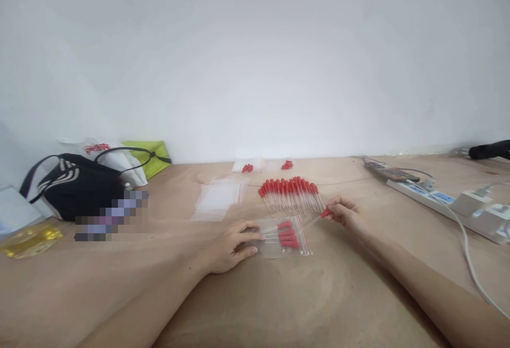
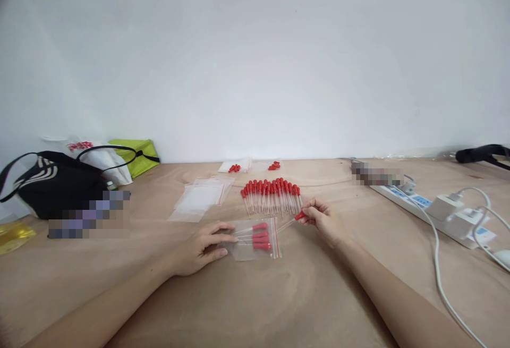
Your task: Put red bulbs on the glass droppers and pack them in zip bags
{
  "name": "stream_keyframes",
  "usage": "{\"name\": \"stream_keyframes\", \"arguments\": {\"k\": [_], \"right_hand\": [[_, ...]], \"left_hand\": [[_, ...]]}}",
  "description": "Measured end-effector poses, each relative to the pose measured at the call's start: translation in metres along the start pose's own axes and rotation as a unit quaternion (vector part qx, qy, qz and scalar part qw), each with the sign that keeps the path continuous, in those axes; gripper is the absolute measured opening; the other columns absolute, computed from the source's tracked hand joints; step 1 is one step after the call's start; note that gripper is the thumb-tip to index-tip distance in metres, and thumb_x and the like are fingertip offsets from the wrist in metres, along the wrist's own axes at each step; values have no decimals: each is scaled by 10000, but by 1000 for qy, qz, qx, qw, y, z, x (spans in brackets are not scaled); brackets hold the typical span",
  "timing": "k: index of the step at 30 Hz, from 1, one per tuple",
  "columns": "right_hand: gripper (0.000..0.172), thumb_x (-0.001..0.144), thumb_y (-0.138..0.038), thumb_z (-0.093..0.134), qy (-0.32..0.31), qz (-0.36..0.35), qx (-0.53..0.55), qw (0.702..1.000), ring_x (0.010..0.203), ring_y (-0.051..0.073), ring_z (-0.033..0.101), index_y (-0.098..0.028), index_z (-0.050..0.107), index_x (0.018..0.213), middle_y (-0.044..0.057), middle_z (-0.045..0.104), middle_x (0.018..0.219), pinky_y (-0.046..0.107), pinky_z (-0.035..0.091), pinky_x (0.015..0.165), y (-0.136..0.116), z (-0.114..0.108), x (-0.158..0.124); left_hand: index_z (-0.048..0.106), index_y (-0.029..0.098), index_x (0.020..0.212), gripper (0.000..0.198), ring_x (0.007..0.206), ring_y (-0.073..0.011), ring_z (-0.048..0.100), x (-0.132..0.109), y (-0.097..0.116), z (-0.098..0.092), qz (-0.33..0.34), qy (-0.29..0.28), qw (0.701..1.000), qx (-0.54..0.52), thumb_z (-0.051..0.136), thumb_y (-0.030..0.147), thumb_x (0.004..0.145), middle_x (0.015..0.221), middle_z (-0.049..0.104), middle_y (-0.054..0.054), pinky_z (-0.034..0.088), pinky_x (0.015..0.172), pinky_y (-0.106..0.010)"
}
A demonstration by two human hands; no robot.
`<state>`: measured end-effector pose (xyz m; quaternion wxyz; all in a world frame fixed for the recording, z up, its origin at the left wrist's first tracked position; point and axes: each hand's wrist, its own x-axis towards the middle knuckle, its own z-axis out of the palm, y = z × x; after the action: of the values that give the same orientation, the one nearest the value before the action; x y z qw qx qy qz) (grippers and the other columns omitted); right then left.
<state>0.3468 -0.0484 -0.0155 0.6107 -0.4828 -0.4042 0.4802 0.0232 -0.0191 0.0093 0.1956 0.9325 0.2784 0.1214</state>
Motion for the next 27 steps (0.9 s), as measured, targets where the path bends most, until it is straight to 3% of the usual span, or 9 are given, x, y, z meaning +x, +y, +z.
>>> {"name": "stream_keyframes", "arguments": {"k": [9,16,20,27], "right_hand": [[161,591,-256,654,3,19,10,1000,482,101,581,-181,520,639,8,642,579,206,456,488,5,4,-1],[180,585,-272,685,-131,78,-81,985,470,90,555,-163,553,642,-26,579,528,199,423,452,-5,7,-14],[229,576,-317,699,-195,47,-134,971,530,92,545,-153,571,673,-15,590,568,223,427,521,-6,13,-19],[213,604,-309,673,-173,-30,-203,963,587,93,501,-167,569,723,-23,565,645,239,394,577,5,39,-20]], "left_hand": [[524,308,1139,302,1168,-217,364,1,0,-2,2,-19,1000,4,448,284,848,1276,394,-32,303,970,-378],[433,334,1219,353,1192,-225,333,1,1,-3,-2,-30,999,30,403,302,868,1310,360,-30,277,982,-410],[413,332,1233,365,1196,-223,329,2,1,-2,-3,-29,999,30,401,309,869,1315,353,-29,279,984,-403],[398,302,1249,392,1177,-221,355,2,5,-5,-3,-24,999,29,419,337,859,1295,385,-40,295,977,-389]]}}
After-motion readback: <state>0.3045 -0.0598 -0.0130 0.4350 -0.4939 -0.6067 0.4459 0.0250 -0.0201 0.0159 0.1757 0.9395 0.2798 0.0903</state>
